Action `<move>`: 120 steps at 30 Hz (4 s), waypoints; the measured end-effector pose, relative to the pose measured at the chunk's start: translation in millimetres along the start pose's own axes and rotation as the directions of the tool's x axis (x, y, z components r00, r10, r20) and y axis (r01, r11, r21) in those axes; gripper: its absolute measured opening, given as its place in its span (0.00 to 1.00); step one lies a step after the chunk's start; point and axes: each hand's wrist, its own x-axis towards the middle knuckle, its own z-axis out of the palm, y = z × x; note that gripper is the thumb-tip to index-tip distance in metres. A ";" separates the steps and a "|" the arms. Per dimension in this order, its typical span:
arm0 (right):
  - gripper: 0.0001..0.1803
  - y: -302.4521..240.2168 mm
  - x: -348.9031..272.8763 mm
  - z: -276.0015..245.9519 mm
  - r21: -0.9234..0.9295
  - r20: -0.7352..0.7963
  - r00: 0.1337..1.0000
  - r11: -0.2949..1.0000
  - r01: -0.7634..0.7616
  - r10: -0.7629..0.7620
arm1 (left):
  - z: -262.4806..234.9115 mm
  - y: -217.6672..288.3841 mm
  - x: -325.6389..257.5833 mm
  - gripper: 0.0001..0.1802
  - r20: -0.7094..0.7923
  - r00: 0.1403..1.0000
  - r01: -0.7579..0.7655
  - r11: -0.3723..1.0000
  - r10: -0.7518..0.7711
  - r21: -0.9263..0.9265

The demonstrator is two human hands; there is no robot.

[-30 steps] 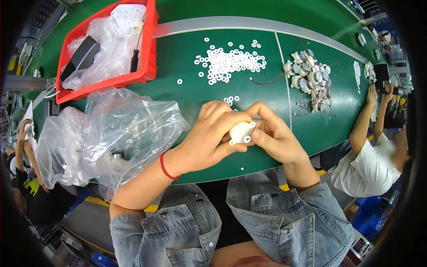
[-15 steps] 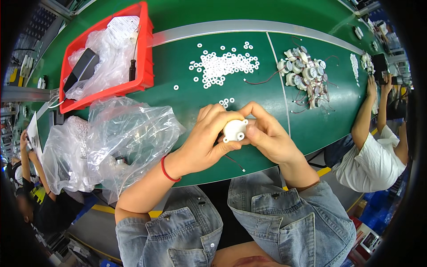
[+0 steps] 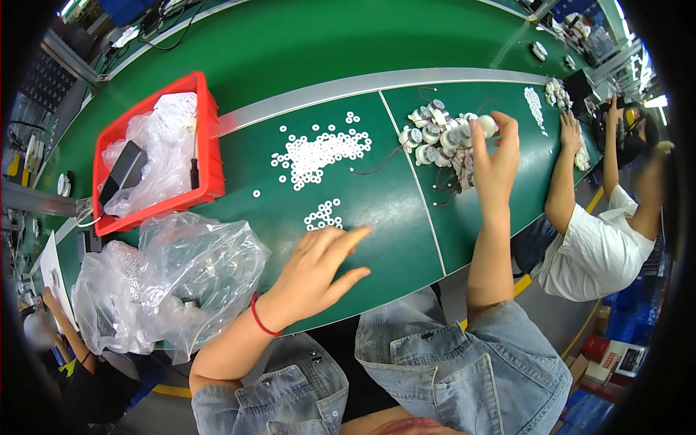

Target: The person assembles small white cylindrical electronic components by hand on a green workbench. They repeatedly pick up a component, insert a small white washer into its center, and place the finished unit into a clear plastic bag.

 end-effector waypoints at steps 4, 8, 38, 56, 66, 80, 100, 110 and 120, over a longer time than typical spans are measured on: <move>0.20 29.5 27.5 22.9 -0.103 0.179 0.982 0.994 -0.038 0.056 | -1.3 0.7 2.0 0.18 0.024 0.989 -0.146 0.986 0.144 0.080; 0.19 44.0 40.2 43.3 -0.250 0.351 0.936 0.964 0.091 0.003 | -5.8 12.3 -11.1 0.13 -0.089 0.985 -0.138 0.983 0.149 0.123; 0.13 -304.9 -139.9 16.5 0.852 -0.174 0.130 -0.083 0.517 -0.976 | -104.1 55.8 -173.0 0.51 -0.684 0.472 0.876 0.211 -0.556 0.433; 0.23 -318.4 -212.0 119.3 0.915 0.326 0.239 0.369 0.164 -0.915 | -78.4 37.5 -187.0 0.17 -0.771 0.428 0.900 0.301 -0.471 0.316; 0.27 -313.0 -214.9 110.5 0.913 0.321 0.268 0.372 0.167 -0.908 | -68.7 26.2 -177.0 0.27 -0.881 0.340 0.900 0.387 -0.328 0.203; 0.27 -292.9 -180.3 128.0 0.831 0.320 0.461 0.479 0.282 -0.828 | -74.8 1.3 -190.7 0.18 -0.847 0.241 0.789 0.604 -0.474 -0.114; 0.22 -332.5 -178.2 105.3 0.639 0.305 -0.045 0.170 0.750 -0.951 | -79.2 20.0 -160.0 0.19 -0.960 0.280 0.742 0.638 -0.017 0.205; 0.21 -321.2 -168.6 104.0 0.680 0.344 0.163 0.366 0.635 -0.924 | -76.2 5.5 -166.8 0.16 -0.875 0.462 0.834 0.406 -0.142 0.375; 0.18 -273.7 -112.3 65.9 0.776 0.560 0.030 0.537 0.331 -0.828 | -67.6 -6.5 -152.9 0.24 -0.777 0.483 0.875 0.272 -0.405 0.402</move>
